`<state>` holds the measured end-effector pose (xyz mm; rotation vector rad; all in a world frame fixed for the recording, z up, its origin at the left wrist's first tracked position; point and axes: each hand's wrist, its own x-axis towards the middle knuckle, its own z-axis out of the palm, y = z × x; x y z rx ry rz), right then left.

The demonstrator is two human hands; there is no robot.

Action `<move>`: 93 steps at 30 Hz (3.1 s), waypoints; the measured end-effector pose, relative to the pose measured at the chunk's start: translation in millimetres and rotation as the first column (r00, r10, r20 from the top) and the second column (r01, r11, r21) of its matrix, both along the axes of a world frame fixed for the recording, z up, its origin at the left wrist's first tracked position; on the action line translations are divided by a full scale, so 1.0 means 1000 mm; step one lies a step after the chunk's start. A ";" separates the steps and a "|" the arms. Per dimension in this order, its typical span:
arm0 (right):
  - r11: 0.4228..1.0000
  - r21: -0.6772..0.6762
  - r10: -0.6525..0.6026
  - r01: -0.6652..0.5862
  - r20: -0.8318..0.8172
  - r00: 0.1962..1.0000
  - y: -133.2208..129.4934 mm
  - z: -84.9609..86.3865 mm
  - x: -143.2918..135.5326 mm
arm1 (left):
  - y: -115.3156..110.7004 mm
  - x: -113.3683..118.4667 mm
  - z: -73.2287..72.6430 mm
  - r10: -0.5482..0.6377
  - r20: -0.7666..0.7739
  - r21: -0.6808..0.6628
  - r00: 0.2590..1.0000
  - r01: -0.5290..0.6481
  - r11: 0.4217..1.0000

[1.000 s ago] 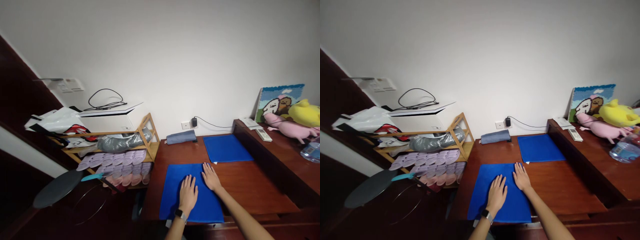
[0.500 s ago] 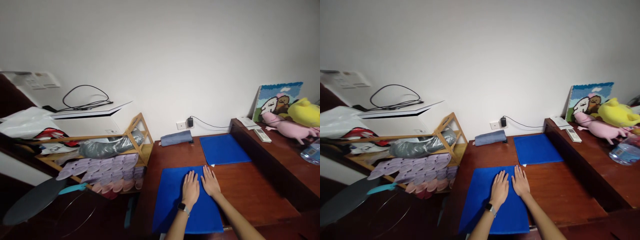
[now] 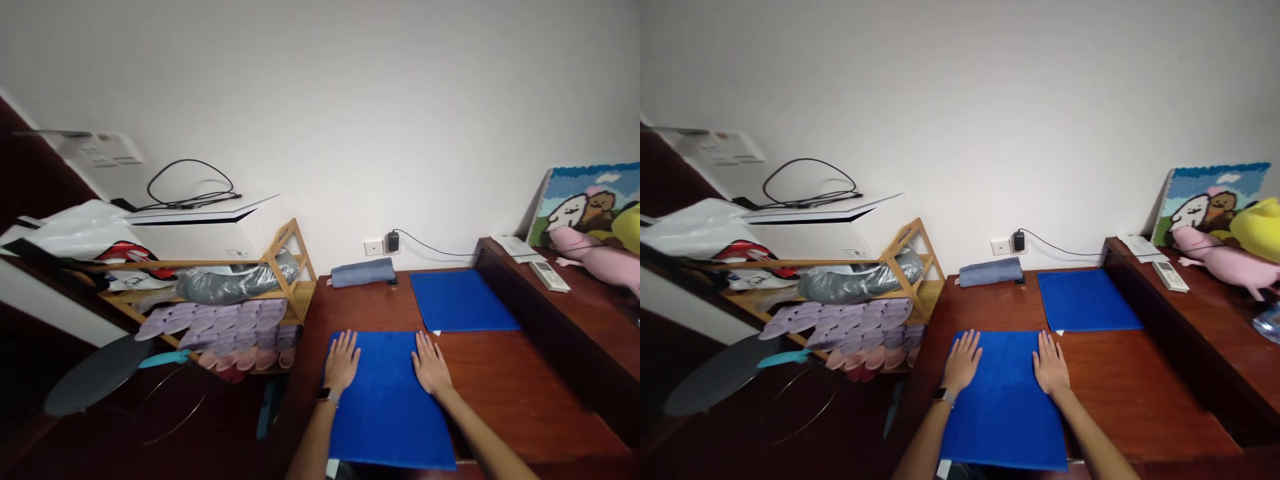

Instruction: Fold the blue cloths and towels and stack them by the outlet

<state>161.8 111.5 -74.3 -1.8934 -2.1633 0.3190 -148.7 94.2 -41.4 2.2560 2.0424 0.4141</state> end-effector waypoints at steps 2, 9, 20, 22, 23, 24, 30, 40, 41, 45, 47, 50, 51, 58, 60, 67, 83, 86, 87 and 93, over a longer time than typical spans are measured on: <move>1.000 -0.013 0.005 -0.005 0.012 1.000 0.000 0.001 0.000 | -0.002 -0.035 0.000 0.042 -0.002 -0.008 0.999 -0.042 0.999; 0.998 0.004 0.067 -0.067 0.074 0.995 0.013 0.004 0.003 | 0.001 -0.050 -0.006 0.080 -0.064 0.019 0.995 -0.079 0.997; 0.999 -0.004 0.040 -0.039 0.088 0.995 0.016 0.011 -0.003 | 0.008 0.001 0.013 0.001 -0.170 0.077 0.986 0.012 0.997; 0.999 -0.004 0.039 -0.039 0.087 0.995 0.016 0.010 -0.002 | 0.009 0.054 0.013 -0.146 -0.116 0.085 0.982 0.157 0.984; 0.999 -0.006 0.044 -0.044 0.092 0.995 0.016 0.009 -0.001 | 0.009 0.083 0.012 -0.221 -0.083 0.078 0.972 0.227 0.971; 0.998 -0.008 0.057 -0.057 0.100 0.993 0.016 0.007 0.000 | 0.009 0.112 0.010 -0.273 -0.054 0.059 0.960 0.276 0.959; 0.995 0.023 0.092 -0.095 0.116 0.989 0.017 -0.009 0.006 | 0.010 0.161 -0.004 -0.246 0.042 -0.036 0.968 0.247 0.968; 0.996 0.069 0.052 -0.057 0.073 0.996 0.025 -0.014 -0.003 | 0.003 -0.034 0.002 0.067 -0.125 -0.033 0.990 -0.072 0.997; 0.996 0.062 0.053 -0.058 0.071 0.996 0.027 -0.015 -0.004 | 0.004 -0.038 0.000 0.068 -0.128 -0.025 0.989 -0.072 0.997; 0.998 0.033 0.048 -0.051 0.071 0.996 0.032 -0.016 -0.006 | 0.007 -0.036 -0.005 0.073 -0.132 -0.003 0.989 -0.074 0.997; 0.998 0.024 0.049 -0.051 0.070 0.996 0.036 -0.013 -0.006 | 0.009 -0.035 -0.004 0.077 -0.136 -0.002 0.988 -0.078 0.997; 0.997 -0.022 0.075 -0.074 0.037 0.997 0.039 -0.001 -0.003 | 0.010 -0.035 0.003 0.084 -0.152 -0.011 0.985 -0.087 0.996; 0.996 -0.041 0.082 -0.081 0.020 0.996 0.039 0.005 -0.001 | 0.010 -0.034 0.006 0.082 -0.156 -0.010 0.984 -0.084 0.996; 0.989 0.149 0.009 -0.003 -0.042 0.999 -0.016 0.019 0.004 | -0.017 0.041 0.020 -0.129 -0.090 0.156 0.988 0.142 0.977; 0.989 0.148 0.028 -0.026 -0.011 1.000 -0.033 0.014 -0.001 | -0.026 0.081 0.018 -0.222 -0.066 0.128 0.973 0.229 0.965; 0.998 0.020 0.063 -0.066 0.106 0.992 -0.042 0.003 -0.010 | -0.036 0.164 0.004 -0.287 0.010 -0.038 0.958 0.287 0.957; 0.999 -0.038 0.019 -0.017 0.060 0.998 -0.042 0.020 -0.010 | -0.072 -0.061 -0.009 0.121 -0.160 0.026 0.980 -0.118 0.993; 0.998 -0.060 0.033 -0.030 0.055 0.998 -0.045 0.022 -0.006 | -0.078 -0.052 0.003 0.122 -0.151 0.045 0.981 -0.116 0.992; 0.999 -0.044 0.033 -0.031 0.047 0.998 -0.049 0.022 -0.004 | -0.081 -0.048 0.008 0.119 -0.145 0.061 0.982 -0.111 0.992; 0.996 0.092 0.006 -0.008 0.015 1.000 -0.095 0.005 -0.004 | -0.106 0.015 0.027 -0.084 -0.074 0.156 0.994 0.095 0.983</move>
